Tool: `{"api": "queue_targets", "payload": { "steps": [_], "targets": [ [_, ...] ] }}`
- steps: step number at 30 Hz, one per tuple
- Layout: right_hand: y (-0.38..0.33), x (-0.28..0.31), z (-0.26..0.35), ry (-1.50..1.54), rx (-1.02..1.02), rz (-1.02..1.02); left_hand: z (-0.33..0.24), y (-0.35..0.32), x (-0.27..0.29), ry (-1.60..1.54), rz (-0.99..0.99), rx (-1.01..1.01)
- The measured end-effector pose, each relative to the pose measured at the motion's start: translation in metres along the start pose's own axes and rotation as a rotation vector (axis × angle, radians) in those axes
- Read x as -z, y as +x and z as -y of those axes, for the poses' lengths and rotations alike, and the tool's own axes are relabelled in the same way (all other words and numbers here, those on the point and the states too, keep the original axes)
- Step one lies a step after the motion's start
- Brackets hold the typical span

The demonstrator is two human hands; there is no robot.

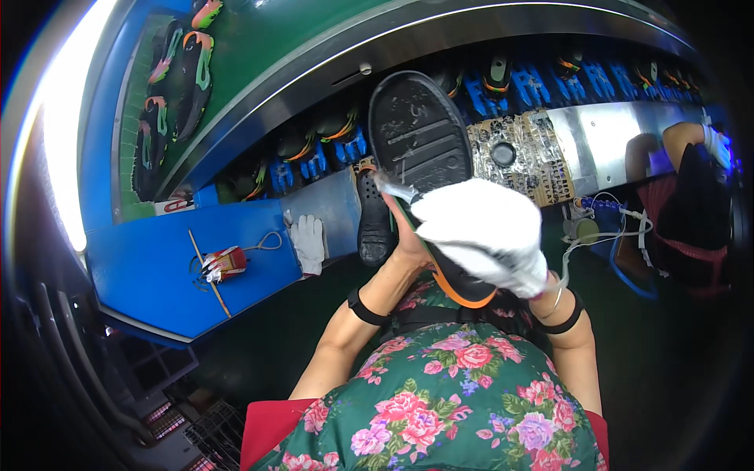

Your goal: Applying glue to the bottom of shoe soles using a brush.

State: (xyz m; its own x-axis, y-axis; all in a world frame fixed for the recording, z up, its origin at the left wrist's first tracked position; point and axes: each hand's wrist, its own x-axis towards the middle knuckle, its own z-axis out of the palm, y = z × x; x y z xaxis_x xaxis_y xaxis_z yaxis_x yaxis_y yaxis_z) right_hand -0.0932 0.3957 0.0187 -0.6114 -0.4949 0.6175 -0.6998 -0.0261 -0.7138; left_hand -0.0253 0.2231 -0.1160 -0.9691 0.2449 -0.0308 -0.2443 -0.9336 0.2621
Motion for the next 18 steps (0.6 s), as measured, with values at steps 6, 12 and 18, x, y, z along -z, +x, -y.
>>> {"api": "queue_targets", "payload": {
  "steps": [6, 12, 18],
  "targets": [
    [-0.008, 0.0, 0.001, -0.119, -0.082, -0.014, -0.009, 0.013, -0.011, -0.002, -0.045, 0.052],
    [-0.023, 0.008, -0.013, 0.148, -0.083, 0.0, -0.014, 0.012, -0.03, 0.158, -0.388, 0.103],
    [-0.028, -0.004, -0.01, 0.03, -0.06, 0.056, -0.015, 0.028, -0.033, 0.071, -0.103, 0.13]
  ]
}}
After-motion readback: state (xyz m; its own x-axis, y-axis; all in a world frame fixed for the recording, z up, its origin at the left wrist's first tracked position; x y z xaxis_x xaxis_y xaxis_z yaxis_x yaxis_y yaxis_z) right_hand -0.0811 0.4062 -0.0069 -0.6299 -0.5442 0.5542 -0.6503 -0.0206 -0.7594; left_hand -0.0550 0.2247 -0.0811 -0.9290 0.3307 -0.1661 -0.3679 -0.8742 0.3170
